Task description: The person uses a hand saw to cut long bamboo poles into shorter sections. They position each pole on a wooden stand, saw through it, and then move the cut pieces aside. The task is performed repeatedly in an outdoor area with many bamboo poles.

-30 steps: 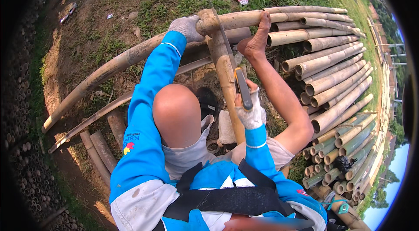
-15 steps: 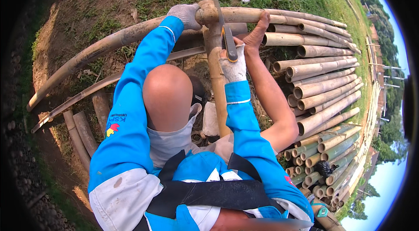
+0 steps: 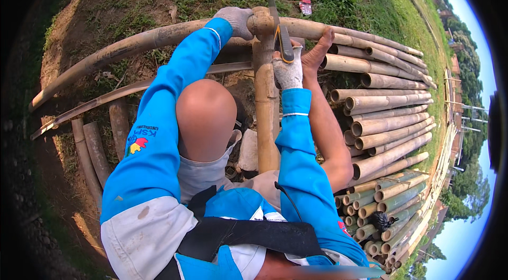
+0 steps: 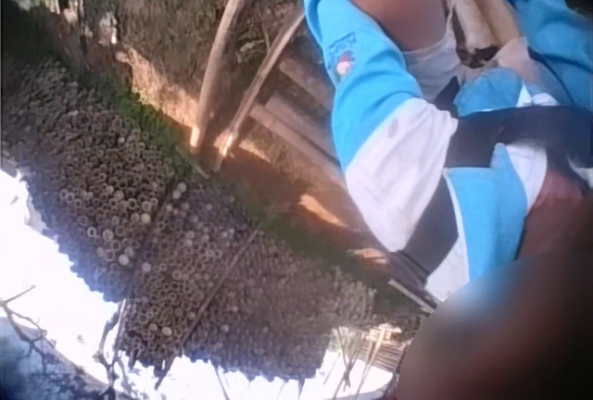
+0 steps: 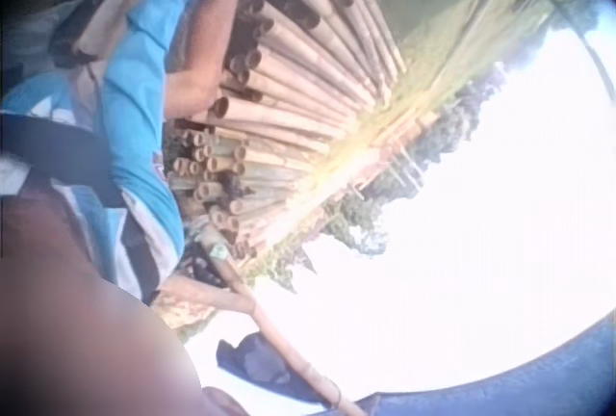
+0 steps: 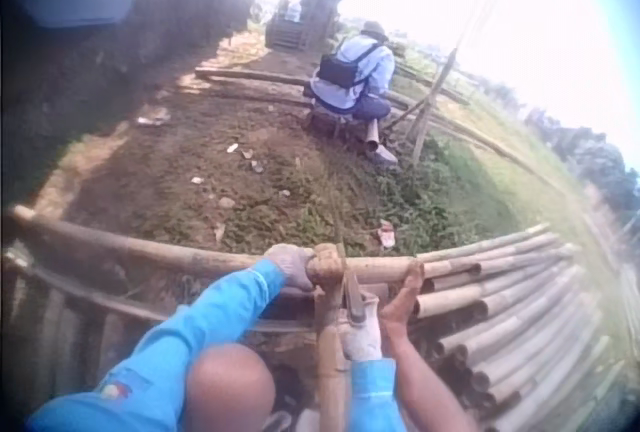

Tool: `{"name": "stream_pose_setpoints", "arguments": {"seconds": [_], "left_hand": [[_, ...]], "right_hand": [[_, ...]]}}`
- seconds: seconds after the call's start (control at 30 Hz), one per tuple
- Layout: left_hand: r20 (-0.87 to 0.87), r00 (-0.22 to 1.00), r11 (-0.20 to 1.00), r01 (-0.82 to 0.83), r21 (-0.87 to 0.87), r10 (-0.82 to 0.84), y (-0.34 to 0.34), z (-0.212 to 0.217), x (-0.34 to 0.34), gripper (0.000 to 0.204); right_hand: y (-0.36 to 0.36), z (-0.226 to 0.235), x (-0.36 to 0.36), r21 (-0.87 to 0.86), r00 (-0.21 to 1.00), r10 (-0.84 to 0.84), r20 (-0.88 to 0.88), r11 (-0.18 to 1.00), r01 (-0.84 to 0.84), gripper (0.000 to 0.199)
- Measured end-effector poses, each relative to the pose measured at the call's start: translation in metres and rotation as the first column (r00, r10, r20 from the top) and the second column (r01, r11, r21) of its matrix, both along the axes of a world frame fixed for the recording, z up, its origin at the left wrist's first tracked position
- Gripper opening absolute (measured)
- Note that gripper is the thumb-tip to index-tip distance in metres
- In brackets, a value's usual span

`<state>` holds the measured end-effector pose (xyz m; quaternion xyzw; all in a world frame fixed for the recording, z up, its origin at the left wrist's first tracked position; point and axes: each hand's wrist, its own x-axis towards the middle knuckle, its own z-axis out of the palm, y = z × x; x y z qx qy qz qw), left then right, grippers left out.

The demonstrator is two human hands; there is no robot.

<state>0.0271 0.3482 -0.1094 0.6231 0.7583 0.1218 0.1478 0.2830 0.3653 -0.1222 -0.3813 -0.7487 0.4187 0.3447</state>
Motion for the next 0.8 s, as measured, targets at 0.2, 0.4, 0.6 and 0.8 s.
{"name": "stream_pose_setpoints", "arguments": {"seconds": [0.2, 0.4, 0.6, 0.8], "left_hand": [[0.016, 0.999, 0.999, 0.046, -0.029, -0.046, 0.014, -0.013, -0.007, 0.075], [-0.014, 1.000, 1.000, 0.028, -0.003, -0.028, 0.014, -0.011, -0.003, 0.079], [-0.003, 0.999, 0.996, 0.031, -0.086, -0.032, 0.009, 0.005, -0.001, 0.087], [0.015, 0.999, 0.997, 0.042, -0.064, -0.041, 0.023, -0.003, -0.007, 0.083]], "right_hand": [[-0.181, -0.036, 0.178, 0.369, 0.999, 0.047, -0.005, 0.929, -0.042, 0.053], [-0.134, 0.008, 0.116, 0.088, 0.993, -0.027, 0.114, 0.996, 0.017, 0.045], [-0.018, -0.015, 0.019, -0.041, 1.000, 0.020, -0.005, 0.999, -0.020, 0.054], [-0.221, 0.004, 0.177, 0.172, 0.994, -0.089, 0.061, 0.982, 0.077, 0.055]]}}
